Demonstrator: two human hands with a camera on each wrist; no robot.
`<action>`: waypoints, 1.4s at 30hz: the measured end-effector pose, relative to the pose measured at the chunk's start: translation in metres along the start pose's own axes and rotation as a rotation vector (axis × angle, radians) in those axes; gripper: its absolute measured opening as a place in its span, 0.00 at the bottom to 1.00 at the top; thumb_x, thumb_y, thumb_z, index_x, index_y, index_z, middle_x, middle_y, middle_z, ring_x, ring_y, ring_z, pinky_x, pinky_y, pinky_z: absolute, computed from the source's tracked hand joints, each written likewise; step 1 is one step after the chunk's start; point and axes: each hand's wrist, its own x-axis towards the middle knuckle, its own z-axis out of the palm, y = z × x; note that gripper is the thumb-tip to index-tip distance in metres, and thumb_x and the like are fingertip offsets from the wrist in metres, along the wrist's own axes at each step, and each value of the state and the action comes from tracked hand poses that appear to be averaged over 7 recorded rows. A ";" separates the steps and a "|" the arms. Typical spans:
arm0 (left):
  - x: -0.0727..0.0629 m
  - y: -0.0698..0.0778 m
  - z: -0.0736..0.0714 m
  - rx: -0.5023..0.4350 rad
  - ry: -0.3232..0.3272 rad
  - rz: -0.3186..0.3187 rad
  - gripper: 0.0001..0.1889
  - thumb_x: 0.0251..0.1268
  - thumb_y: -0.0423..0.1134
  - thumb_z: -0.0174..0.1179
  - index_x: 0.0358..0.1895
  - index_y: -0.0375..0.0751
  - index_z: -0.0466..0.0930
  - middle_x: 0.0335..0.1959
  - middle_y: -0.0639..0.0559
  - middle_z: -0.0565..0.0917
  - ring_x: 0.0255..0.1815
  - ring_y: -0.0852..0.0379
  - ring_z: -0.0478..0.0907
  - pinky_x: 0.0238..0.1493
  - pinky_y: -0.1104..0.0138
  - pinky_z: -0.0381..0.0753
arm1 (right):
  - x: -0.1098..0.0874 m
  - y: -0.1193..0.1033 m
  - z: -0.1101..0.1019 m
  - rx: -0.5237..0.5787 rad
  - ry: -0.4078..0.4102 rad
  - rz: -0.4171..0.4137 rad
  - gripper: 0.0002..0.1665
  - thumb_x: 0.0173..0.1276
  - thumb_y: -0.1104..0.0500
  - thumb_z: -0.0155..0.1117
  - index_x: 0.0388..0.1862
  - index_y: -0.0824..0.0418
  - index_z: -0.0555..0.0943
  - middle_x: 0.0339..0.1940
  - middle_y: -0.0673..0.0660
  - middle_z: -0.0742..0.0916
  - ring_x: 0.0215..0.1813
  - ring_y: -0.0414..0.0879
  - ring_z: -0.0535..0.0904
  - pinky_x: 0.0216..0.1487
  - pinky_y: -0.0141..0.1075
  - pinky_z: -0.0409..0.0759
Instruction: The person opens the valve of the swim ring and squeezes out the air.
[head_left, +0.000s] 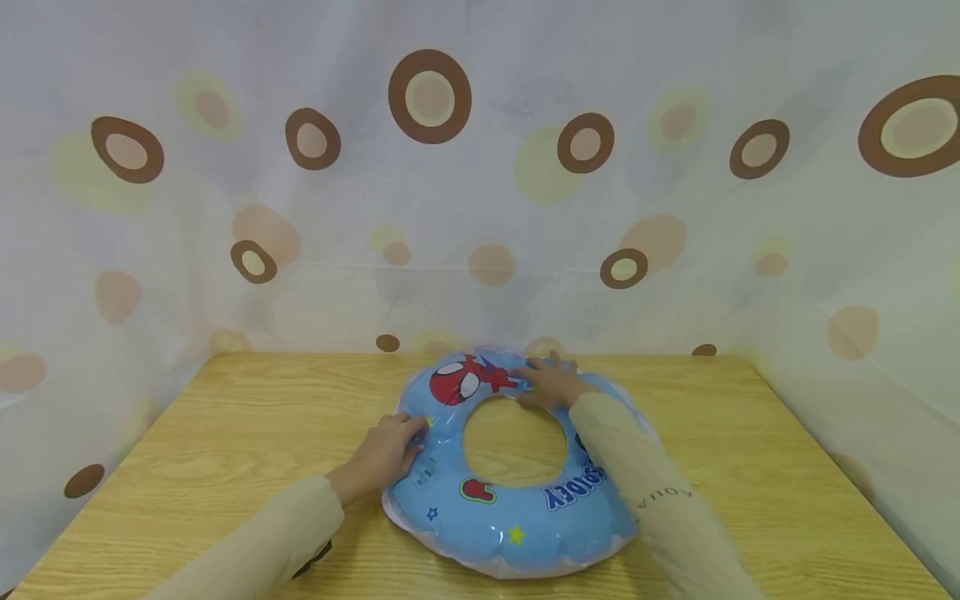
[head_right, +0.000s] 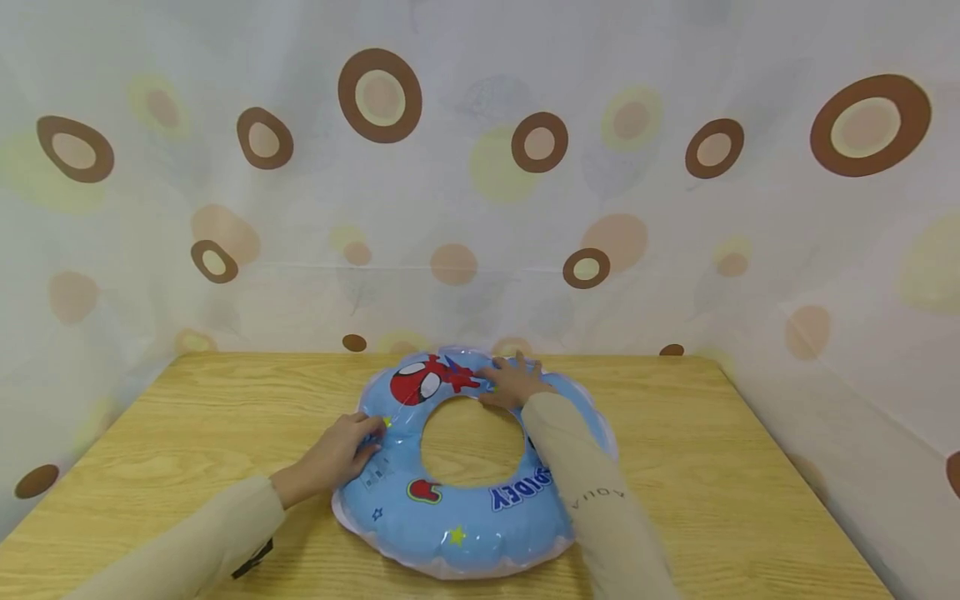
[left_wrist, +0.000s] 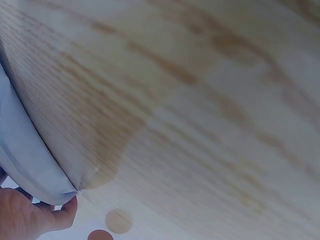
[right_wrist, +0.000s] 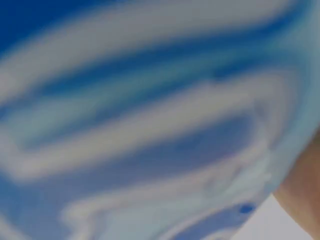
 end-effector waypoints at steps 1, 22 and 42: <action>0.000 0.000 0.000 0.003 0.000 0.002 0.07 0.57 0.33 0.60 0.39 0.45 0.75 0.31 0.52 0.77 0.31 0.56 0.70 0.33 0.64 0.73 | 0.001 -0.002 -0.002 0.024 0.026 -0.023 0.31 0.64 0.48 0.56 0.65 0.52 0.65 0.72 0.62 0.59 0.71 0.71 0.43 0.62 0.69 0.45; -0.002 0.004 -0.001 -0.010 0.005 0.001 0.09 0.57 0.33 0.60 0.42 0.42 0.77 0.31 0.52 0.76 0.31 0.59 0.68 0.33 0.66 0.71 | 0.026 -0.048 0.014 0.129 0.034 0.195 0.40 0.61 0.30 0.46 0.70 0.32 0.48 0.75 0.62 0.44 0.69 0.77 0.42 0.58 0.72 0.45; -0.002 0.002 0.000 -0.002 0.022 0.009 0.09 0.56 0.33 0.60 0.40 0.43 0.76 0.32 0.51 0.77 0.32 0.58 0.70 0.34 0.64 0.75 | 0.026 -0.054 0.023 0.037 -0.012 0.189 0.36 0.63 0.28 0.37 0.69 0.29 0.50 0.75 0.61 0.43 0.70 0.74 0.35 0.60 0.71 0.41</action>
